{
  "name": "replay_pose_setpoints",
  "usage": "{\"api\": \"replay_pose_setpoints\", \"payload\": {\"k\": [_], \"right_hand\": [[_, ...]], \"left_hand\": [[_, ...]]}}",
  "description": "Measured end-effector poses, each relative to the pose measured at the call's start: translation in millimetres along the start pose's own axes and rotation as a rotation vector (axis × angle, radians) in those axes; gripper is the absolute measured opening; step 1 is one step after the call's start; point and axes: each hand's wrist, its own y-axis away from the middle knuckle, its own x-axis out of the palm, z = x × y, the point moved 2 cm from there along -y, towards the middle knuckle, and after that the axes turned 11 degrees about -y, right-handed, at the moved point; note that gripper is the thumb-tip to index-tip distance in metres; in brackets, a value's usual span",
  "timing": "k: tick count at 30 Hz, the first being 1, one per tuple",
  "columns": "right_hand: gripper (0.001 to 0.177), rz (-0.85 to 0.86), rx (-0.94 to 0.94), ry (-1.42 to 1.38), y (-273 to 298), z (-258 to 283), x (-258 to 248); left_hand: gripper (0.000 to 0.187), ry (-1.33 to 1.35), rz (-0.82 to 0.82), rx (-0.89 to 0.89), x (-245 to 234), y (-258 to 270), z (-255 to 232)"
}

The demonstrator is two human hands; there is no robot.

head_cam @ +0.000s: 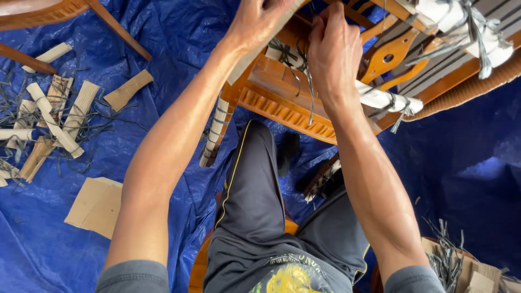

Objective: Wrapping wooden chair components with protective cardboard and securing them with ties.

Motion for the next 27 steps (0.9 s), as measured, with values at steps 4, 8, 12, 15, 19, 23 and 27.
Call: {"api": "replay_pose_setpoints", "payload": {"k": [4, 8, 12, 15, 19, 23, 27], "right_hand": [[0.013, -0.12, -0.272, -0.059, -20, -60, 52], [0.018, 0.104, 0.452, -0.619, -31, -35, 53], [0.027, 0.169, 0.591, -0.985, -27, -32, 49], [0.033, 0.27, 0.594, -1.116, -26, -23, 38], [0.057, 0.342, 0.583, -1.042, -27, -16, 33], [0.066, 0.229, 0.646, -1.079, -25, -31, 45], [0.065, 0.245, 0.56, -1.055, -24, -33, 45]], "left_hand": [[0.051, 0.063, -0.031, 0.047, -5, 1, -21], [0.06, 0.066, -0.112, 0.068, -2, 3, -19], [0.055, 0.181, -0.033, -0.046, -12, 2, -33], [0.054, 0.397, 0.065, -0.114, -12, 2, -34], [0.052, 0.547, 0.115, -0.083, -8, -1, -27], [0.048, 0.578, 0.097, 0.011, -2, -2, 1], [0.043, 0.503, 0.02, -0.261, 3, -6, 11]]}}
